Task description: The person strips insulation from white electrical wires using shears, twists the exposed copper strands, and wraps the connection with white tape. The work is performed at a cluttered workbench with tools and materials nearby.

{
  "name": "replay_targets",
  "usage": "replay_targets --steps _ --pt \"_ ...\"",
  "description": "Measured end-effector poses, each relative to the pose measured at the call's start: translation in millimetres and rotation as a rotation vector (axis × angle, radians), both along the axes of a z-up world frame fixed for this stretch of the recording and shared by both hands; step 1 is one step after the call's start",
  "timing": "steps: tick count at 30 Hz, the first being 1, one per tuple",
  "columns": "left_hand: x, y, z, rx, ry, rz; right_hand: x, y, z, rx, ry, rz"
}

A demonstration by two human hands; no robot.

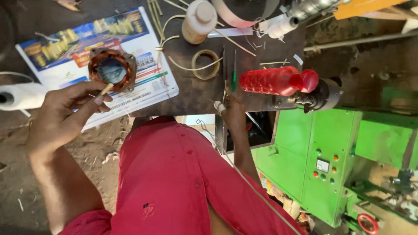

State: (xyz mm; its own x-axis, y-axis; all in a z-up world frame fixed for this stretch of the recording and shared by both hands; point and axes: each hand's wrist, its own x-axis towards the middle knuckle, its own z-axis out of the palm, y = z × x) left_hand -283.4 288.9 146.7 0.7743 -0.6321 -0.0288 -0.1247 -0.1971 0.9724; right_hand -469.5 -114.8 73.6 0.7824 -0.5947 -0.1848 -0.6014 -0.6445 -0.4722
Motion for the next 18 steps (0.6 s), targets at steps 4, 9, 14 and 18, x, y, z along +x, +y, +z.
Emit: replay_targets --steps 4,9,14,18 --pt "-35.5 28.5 -14.4 -0.04 0.052 0.128 9.5 -11.6 8.1 -0.032 -0.066 0.211" --pt "-92.0 55.3 -28.6 -0.311 0.173 0.326 15.3 -12.1 43.6 -0.108 0.049 0.315" --pt "-141.7 62.3 -48.2 -0.42 0.266 0.511 54.4 26.7 59.1 0.166 -0.092 0.618" --pt "-159.5 67.3 -63.2 -0.448 0.231 0.564 105.1 105.9 27.9 0.123 -0.376 1.148"
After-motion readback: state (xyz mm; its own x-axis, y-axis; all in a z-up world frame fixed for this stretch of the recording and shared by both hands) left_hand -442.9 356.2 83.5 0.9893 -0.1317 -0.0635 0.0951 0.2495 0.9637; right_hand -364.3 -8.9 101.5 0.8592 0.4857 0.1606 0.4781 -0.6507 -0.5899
